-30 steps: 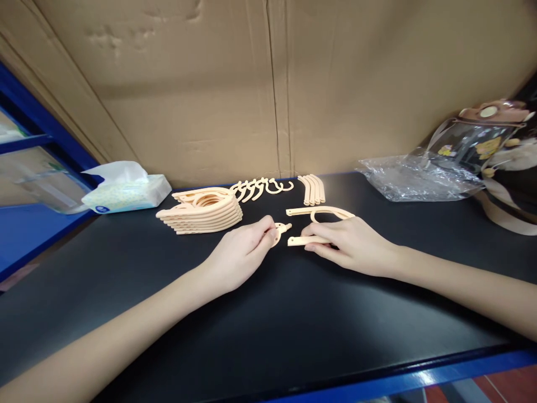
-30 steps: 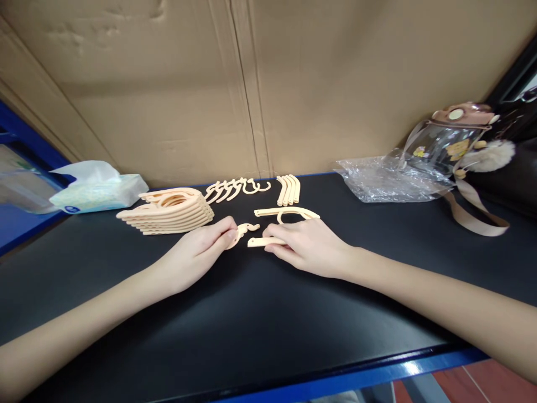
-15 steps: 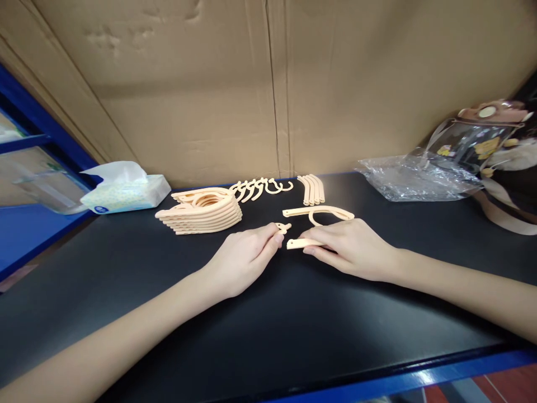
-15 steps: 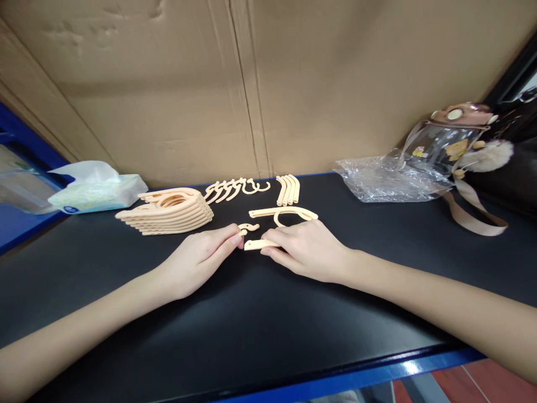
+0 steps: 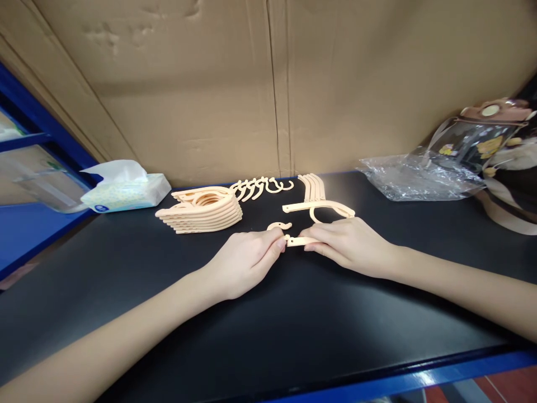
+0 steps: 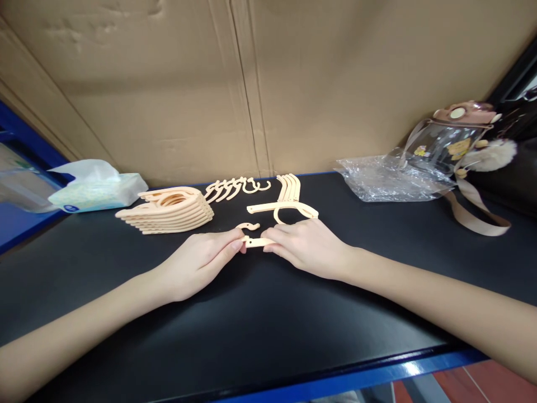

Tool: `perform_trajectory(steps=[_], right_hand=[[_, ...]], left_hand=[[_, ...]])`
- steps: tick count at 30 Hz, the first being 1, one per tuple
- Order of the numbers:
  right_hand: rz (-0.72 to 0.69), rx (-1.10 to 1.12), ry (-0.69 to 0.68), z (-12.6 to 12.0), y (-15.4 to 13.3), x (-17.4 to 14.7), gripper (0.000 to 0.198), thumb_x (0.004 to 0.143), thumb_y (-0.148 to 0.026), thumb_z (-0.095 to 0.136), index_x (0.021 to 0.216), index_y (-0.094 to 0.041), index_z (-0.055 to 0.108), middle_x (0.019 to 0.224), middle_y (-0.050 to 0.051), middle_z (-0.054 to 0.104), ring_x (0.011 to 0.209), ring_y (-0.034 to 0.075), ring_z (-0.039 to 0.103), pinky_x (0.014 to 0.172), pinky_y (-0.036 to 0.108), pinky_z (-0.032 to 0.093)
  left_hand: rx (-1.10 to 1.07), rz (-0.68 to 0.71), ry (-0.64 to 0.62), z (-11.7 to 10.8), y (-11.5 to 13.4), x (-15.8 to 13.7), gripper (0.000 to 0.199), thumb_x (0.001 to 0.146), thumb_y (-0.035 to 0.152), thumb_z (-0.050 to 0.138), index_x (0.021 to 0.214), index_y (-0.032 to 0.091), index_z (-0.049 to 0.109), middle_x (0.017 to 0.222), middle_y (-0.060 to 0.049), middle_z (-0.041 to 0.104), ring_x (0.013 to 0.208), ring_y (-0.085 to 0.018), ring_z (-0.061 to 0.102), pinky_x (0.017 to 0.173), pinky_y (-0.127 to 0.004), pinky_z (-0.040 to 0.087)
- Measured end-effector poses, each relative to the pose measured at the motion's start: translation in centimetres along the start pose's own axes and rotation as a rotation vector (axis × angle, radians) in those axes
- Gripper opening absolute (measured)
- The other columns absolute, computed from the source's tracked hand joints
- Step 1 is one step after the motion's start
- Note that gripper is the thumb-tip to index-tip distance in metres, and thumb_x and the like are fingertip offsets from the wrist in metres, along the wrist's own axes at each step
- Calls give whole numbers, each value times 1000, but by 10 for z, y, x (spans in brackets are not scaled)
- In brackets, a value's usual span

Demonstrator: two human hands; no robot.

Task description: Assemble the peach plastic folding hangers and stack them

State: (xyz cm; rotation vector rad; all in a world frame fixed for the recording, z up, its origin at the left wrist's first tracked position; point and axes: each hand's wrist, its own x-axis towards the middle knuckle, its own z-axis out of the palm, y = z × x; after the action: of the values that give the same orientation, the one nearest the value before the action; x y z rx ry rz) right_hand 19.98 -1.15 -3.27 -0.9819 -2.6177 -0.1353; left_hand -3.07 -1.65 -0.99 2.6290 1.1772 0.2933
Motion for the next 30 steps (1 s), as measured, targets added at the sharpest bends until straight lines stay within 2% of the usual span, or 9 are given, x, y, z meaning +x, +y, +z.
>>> perform_trajectory(steps=[5,10,14,20,25,30], right_hand=[[-31,-8,11,2,0,0,31,98,-35,35,97,-18,61,80,1,67,68,15,63,59,25,40],[-49,-5,46,3,0,-1,30,98,-35,37,98,-18,61,82,1,68,68,14,63,61,25,41],[-53,14,49,3,0,0,30,98,-35,37,99,-18,62,83,2,69,69,14,64,63,25,42],[-86,35,92,1,-1,0,29,97,-33,40,106,-18,63,89,2,71,71,15,65,64,25,44],[-104,17,96,0,-3,0,33,98,-34,37,113,-18,62,92,3,72,76,14,67,66,25,45],[-135,7,116,1,-2,0,31,98,-33,39,109,-18,63,87,1,71,72,13,65,63,25,42]], left_hand=[[32,7,-75,-3,1,0,35,99,34,19,87,21,49,78,0,59,69,-17,58,65,-28,40],[62,-4,-124,-4,2,1,35,99,36,15,78,21,39,66,2,51,59,-17,53,59,-27,36],[76,10,-126,-5,3,1,33,98,37,15,79,21,36,64,2,50,56,-16,52,55,-27,33],[134,32,-108,-4,4,0,33,95,48,35,78,20,37,61,4,50,52,-15,51,50,-24,29],[158,63,-87,-2,3,0,31,97,44,33,78,20,40,58,4,50,48,-14,50,48,-23,28],[203,63,-104,-2,5,1,30,98,41,31,80,19,41,57,4,52,48,-15,53,48,-23,29]])
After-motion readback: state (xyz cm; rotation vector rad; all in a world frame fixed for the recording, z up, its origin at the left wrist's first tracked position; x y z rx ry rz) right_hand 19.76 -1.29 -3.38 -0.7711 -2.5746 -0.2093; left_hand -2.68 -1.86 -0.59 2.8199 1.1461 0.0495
